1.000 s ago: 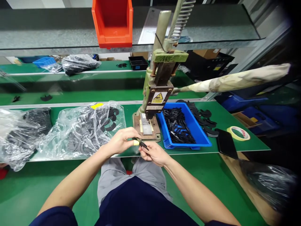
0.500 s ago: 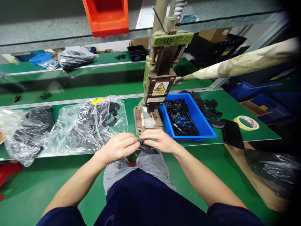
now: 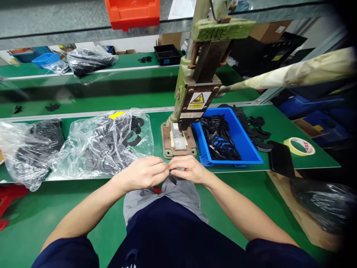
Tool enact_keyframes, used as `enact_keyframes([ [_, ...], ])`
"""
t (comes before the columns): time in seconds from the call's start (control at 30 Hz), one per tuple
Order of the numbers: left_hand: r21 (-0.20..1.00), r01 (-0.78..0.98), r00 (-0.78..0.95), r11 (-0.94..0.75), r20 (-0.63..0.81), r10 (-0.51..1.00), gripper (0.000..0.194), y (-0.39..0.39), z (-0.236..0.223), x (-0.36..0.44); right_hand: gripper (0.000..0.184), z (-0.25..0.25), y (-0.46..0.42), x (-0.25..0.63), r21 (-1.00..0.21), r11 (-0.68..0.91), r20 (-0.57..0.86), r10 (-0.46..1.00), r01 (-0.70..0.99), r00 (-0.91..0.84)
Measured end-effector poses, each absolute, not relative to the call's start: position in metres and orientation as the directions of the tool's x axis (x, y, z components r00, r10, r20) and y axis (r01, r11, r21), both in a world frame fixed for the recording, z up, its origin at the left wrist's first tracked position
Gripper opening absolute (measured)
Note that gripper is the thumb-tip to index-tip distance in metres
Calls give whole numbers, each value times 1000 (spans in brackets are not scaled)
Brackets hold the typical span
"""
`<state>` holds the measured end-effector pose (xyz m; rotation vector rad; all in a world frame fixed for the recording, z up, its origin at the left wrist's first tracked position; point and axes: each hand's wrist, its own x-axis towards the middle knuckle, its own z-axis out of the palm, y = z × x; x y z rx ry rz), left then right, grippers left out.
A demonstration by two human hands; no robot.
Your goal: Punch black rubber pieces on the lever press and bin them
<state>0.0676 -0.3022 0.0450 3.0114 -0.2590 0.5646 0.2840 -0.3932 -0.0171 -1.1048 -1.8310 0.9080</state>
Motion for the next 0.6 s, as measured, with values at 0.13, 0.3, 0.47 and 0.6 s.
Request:
enact_keyframes([
  [0.13,44,-135,909,-990,402,-106,19,-289,40,66,24,-27,-392,289,-894,262,206,961,363,-185],
  [0.3,376,135,846,-917,437,304,19,-258,22,61,32,-62,-400,289,-925,47,88,992,378,92],
  [0.47,932,279,488,-229,67,870,26,-217,-1,70,28,-92,-405,277,-919,-51,-8,994,392,110],
  [0.6,984,129,417,123,-166,894,40,-183,-12,76,28,-100,-403,273,-903,-80,-15,988,423,155],
])
